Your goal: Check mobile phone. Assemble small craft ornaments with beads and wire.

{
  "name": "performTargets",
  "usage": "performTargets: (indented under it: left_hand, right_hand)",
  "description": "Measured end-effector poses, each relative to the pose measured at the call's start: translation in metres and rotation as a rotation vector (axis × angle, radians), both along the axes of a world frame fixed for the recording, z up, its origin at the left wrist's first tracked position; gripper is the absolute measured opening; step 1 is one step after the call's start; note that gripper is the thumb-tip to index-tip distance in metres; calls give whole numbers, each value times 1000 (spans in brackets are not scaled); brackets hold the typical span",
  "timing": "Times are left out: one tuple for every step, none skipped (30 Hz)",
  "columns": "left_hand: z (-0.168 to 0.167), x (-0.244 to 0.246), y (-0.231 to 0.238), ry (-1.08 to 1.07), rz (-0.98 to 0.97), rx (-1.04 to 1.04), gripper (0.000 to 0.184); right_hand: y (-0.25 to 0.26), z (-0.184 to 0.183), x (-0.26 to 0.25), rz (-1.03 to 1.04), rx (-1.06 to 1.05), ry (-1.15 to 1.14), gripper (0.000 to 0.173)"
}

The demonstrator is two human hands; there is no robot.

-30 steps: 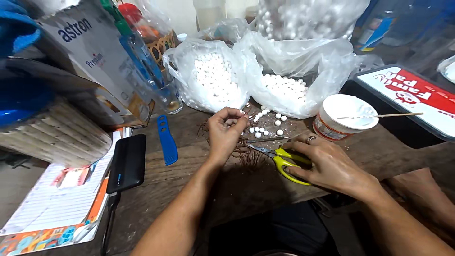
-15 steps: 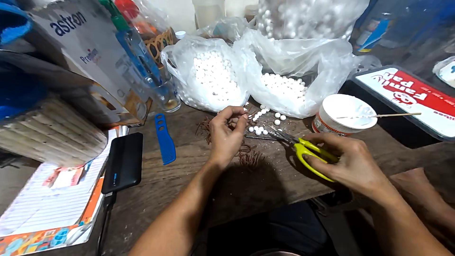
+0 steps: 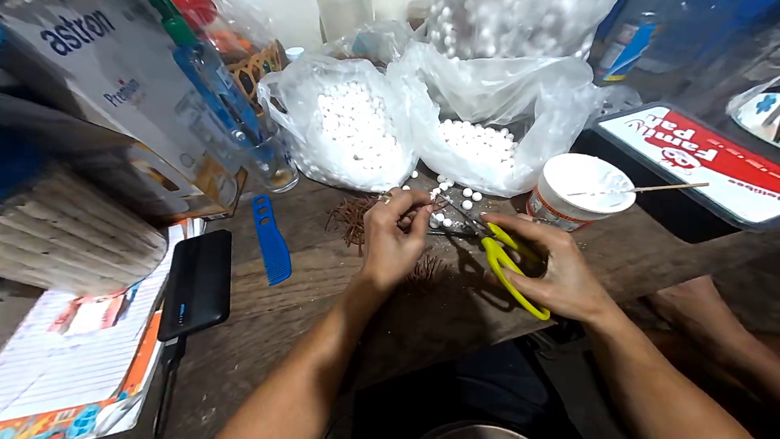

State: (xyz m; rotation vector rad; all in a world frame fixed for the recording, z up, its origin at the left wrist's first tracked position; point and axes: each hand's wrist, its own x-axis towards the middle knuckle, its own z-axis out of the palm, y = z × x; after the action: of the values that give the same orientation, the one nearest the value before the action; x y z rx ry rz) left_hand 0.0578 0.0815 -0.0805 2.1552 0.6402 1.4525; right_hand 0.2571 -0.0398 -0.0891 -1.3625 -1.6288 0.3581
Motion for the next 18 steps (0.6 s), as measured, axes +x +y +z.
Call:
performTargets:
  left_hand:
    - [0, 0, 0, -3, -2, 16, 10]
    - [-1, 1, 1, -7, -6, 32, 9]
    - [-1, 1, 1, -6, -9, 47, 10]
    - [-1, 1, 0, 1, -11, 57, 9]
    - [-1, 1, 0, 9, -13, 64, 10]
    - [-1, 1, 0, 14, -13, 69, 10]
    - [-1, 1, 0, 19, -11, 75, 11]
    - [-1, 1, 0, 23, -8, 85, 11]
    - [-2, 1, 0, 28, -7, 98, 12]
    - [-2, 0, 0, 34, -8, 114, 12]
    - [-3, 0, 0, 38, -7, 126, 12]
    - [-3, 0, 0, 43, -6, 135, 12]
    - [-3, 0, 0, 44, -6, 138, 12]
    - [-3, 1, 0, 43, -5, 139, 13]
    - [-3, 1, 0, 40, -5, 139, 13]
    - [-3, 1, 0, 34, -6, 140, 12]
    - [-3, 1, 0, 31, -5, 143, 12]
    - [-3, 1, 0, 28, -5, 144, 12]
  right_hand:
    - [0, -1, 0, -3, -3, 3, 63]
    - [1, -1, 0, -1, -3, 6, 63]
    - [1, -1, 0, -1, -3, 4, 63]
    - [1, -1, 0, 1, 0, 3, 62]
    - [1, -1, 0, 3, 2, 2, 61]
    - [1, -1, -1, 9, 6, 5, 61]
    - [1, -1, -1, 16, 5, 11, 60]
    - [1, -1, -1, 24, 5, 18, 60]
    - [1, -1, -1, 28, 3, 21, 60]
    - [1, -1, -2, 26, 1, 20, 60]
    - [0, -1, -2, 23, 1, 18, 60]
    - [1, -1, -2, 19, 2, 17, 60]
    - [1, -1, -2, 18, 1, 19, 60]
    - [1, -1, -2, 17, -1, 20, 59]
    - [1, 0, -2, 17, -3, 24, 59]
    - [0, 0, -3, 23, -5, 35, 58]
    - [1, 0, -3, 31, -8, 49, 57]
    - [1, -1, -3, 46, -9, 67, 56]
